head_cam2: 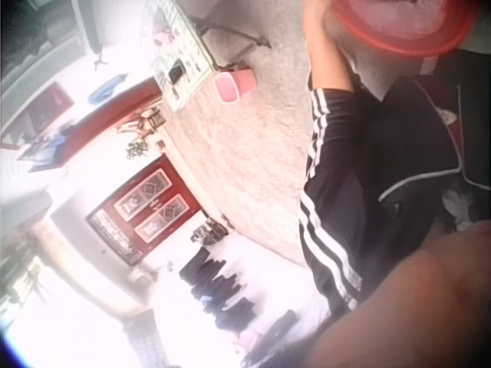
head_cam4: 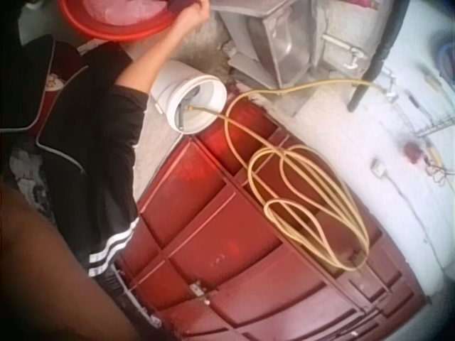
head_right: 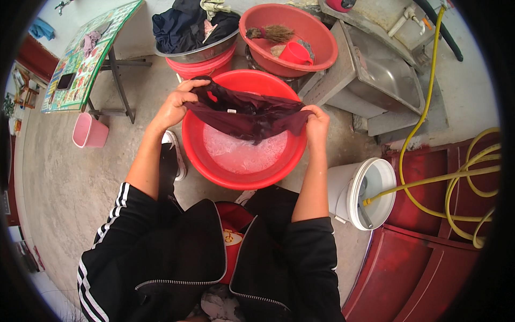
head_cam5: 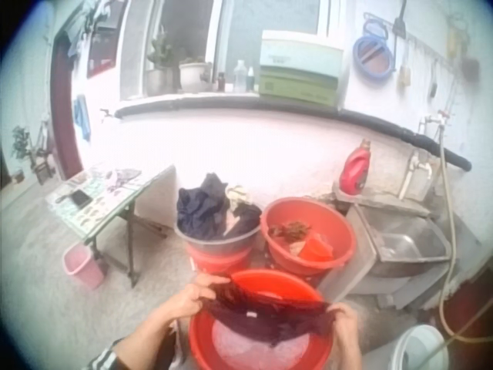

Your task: The person hand-washes a dark garment in a red basin filled with soapy water. They repeatedly submerge, agitate, and wring the cloth, then briefly rinse it using a hose before continuing to scrub and wring it.

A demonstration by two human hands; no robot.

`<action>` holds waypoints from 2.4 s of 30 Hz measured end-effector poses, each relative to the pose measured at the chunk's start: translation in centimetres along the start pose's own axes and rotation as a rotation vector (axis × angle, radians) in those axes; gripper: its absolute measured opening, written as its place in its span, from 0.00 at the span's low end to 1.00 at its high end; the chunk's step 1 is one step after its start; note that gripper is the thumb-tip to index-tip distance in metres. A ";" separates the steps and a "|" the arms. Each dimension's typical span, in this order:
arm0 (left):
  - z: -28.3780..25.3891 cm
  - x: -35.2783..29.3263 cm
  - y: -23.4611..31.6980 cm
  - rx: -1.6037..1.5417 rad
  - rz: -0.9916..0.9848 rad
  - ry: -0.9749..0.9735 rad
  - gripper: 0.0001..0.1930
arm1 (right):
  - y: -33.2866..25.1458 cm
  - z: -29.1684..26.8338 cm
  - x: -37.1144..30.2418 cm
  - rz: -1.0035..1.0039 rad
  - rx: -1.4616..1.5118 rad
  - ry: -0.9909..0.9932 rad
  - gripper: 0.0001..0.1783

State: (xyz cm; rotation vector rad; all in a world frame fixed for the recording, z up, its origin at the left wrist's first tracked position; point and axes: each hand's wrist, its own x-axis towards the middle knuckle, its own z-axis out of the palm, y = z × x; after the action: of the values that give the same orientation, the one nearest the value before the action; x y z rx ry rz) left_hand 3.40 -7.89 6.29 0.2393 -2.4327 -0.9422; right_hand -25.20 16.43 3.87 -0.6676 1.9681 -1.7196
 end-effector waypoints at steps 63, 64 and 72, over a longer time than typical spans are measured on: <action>-19.2 12.1 19.1 0.704 0.339 0.317 0.07 | -27.9 -1.4 4.6 -0.398 0.356 -0.504 0.17; -19.1 11.5 19.6 0.714 0.312 0.294 0.08 | -27.3 -1.2 4.9 -0.403 0.364 -0.519 0.17; -8.3 8.0 9.9 0.452 0.273 -0.136 0.10 | -14.0 1.7 0.6 0.031 0.406 -0.510 0.14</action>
State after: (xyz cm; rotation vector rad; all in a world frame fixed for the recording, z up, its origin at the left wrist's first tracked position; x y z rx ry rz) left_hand 1.17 -8.02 21.36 -0.0044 -2.6922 -0.2926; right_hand -23.66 13.15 17.55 -0.8167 1.2360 -1.6539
